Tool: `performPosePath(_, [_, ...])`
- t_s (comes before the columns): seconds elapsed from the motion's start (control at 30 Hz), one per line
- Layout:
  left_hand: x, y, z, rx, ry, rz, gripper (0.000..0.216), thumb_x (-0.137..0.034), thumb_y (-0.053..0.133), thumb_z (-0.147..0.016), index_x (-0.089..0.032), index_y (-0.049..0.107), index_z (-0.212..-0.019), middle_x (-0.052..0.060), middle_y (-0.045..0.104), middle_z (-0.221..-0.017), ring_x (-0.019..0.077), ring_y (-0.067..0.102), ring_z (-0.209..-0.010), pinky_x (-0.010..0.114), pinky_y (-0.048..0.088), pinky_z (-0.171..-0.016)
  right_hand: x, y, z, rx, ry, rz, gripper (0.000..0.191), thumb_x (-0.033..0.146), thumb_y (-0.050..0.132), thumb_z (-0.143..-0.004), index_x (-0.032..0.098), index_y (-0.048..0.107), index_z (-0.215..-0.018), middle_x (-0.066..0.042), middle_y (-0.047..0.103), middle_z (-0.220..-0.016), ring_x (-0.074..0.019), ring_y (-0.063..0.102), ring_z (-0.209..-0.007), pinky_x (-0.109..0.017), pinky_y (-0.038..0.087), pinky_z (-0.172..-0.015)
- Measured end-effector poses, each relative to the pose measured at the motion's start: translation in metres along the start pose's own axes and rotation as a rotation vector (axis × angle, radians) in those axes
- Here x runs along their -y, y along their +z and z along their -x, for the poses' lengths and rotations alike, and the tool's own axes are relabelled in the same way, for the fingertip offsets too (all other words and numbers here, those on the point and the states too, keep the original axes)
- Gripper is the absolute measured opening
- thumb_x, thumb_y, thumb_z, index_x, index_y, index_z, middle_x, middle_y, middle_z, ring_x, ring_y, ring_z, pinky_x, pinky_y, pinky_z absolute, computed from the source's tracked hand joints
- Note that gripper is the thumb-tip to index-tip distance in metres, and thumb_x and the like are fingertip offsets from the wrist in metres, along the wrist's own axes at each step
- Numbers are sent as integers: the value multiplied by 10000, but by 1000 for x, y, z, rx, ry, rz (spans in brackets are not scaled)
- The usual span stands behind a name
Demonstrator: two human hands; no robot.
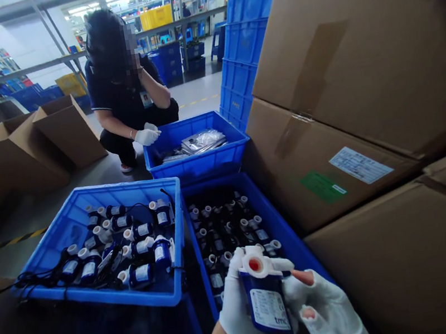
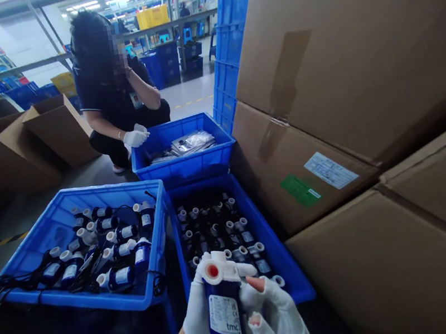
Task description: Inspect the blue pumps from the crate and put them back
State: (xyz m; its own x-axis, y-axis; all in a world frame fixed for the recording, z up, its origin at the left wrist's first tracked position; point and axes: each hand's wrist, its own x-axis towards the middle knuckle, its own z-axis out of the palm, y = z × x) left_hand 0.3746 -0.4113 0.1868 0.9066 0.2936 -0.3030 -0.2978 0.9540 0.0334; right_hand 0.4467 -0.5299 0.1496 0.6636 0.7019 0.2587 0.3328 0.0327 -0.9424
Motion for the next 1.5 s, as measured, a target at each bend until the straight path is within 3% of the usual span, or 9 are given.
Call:
performPosePath(0.1, [-1,0,3,-78,37,2,420,-570,599,-823,-154,586,-767,17,573,-749,133,505,-680,278,380,-738,18,11,-3,-17,-87,58,477,469,644,-843,294,537,-1273,-86,563,-1259,-275,582,-1139,-412,535,-916])
performPosePath(0.27, [-1,-3,3,-29,106,124,359,-510,610,-843,-170,547,-747,-17,513,-724,108,485,-663,276,393,-791,35,20,-7,36,-72,114,535,528,581,-879,309,445,-1349,-84,468,-1358,-278,471,-1276,-415,451,-1025])
performPosePath(0.37, [0,-2,3,-6,103,141,378,-515,594,-851,-168,533,-713,-6,510,-724,111,495,-677,267,392,-765,34,18,-7,81,-18,82,443,460,553,-914,333,461,-1328,-60,488,-1357,-252,499,-1259,-393,467,-1022])
performPosePath(0.47, [2,3,6,67,-13,152,392,-522,598,-837,-150,550,-723,12,523,-739,119,512,-701,253,382,-733,33,15,-8,41,2,83,318,367,496,-951,333,511,-1267,-39,535,-1305,-220,543,-1200,-379,474,-1022])
performPosePath(0.57, [3,8,11,125,-97,207,392,-512,572,-856,-131,557,-764,22,532,-767,111,523,-721,232,374,-730,33,14,-9,37,-58,112,286,315,472,-959,315,529,-1240,-46,557,-1267,-218,566,-1159,-394,470,-1025])
performPosePath(0.7, [3,9,13,100,-89,275,395,-512,534,-880,-137,534,-758,0,492,-731,101,514,-716,226,372,-751,32,13,-10,33,-108,129,302,273,471,-958,326,525,-1251,-26,567,-1242,-187,573,-1139,-329,476,-1004])
performPosePath(1.17, [6,3,10,173,-35,95,426,-526,625,-809,-108,549,-781,15,496,-775,104,472,-720,233,346,-730,32,13,-7,6,-39,35,235,271,466,-956,322,559,-1165,-26,564,-1191,-203,580,-1076,-360,493,-947])
performPosePath(1.33, [7,-4,7,129,-4,22,466,-574,604,-809,-111,563,-781,10,485,-775,105,459,-724,238,351,-759,35,13,-8,24,-27,62,233,290,464,-952,301,557,-1166,-42,586,-1191,-227,598,-1077,-399,498,-974])
performPosePath(1.5, [2,-5,9,-56,302,-446,565,-691,546,-799,-135,618,-872,38,552,-885,167,482,-842,286,369,-828,17,3,-17,67,-53,150,262,348,474,-953,303,555,-1198,-21,623,-1213,-179,637,-1065,-278,539,-917])
